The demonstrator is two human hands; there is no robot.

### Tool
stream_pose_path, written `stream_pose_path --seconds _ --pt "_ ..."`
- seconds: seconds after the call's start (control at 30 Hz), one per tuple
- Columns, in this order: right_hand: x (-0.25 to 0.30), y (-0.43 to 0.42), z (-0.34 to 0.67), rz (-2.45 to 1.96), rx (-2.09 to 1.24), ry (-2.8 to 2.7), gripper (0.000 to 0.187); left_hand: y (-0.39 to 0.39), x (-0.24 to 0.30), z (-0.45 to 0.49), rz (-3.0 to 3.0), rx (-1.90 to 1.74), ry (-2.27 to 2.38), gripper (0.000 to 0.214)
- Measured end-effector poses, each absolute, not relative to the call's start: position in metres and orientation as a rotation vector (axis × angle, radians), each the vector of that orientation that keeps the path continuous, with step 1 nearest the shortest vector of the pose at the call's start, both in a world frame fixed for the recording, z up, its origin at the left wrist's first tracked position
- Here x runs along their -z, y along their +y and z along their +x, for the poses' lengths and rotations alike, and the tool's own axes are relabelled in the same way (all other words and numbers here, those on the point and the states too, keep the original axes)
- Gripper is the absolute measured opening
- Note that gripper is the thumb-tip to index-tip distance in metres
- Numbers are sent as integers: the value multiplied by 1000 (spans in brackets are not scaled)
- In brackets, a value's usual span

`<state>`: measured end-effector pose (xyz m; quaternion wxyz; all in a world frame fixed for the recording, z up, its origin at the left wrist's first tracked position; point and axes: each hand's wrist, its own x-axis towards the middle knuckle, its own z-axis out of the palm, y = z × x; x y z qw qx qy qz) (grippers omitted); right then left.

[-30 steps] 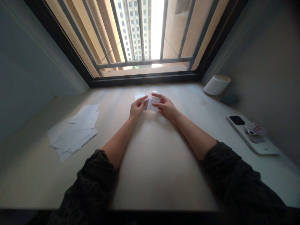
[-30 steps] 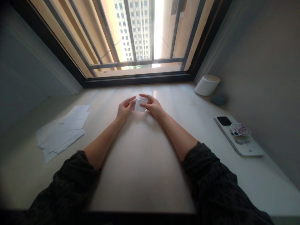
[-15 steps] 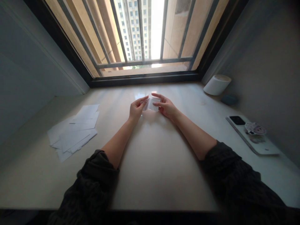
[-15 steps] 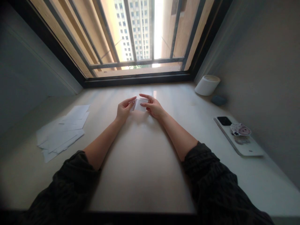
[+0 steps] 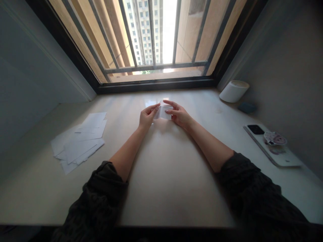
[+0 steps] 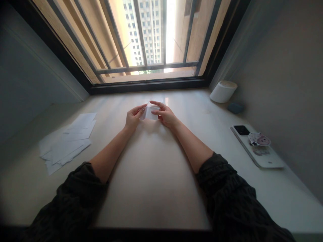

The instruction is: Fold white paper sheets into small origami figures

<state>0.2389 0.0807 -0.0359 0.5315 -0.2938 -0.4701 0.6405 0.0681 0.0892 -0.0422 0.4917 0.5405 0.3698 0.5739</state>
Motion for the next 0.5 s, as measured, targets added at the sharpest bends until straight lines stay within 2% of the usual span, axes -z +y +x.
stream_pose_path --seconds 0.27,0.5 --pt "33 79 237 -743 -1464 -1082 62 92 47 67 1343 -1337 967 56" --pt "36 78 230 -762 -1387 -1160 64 89 43 63 1547 -1507 1203 32"
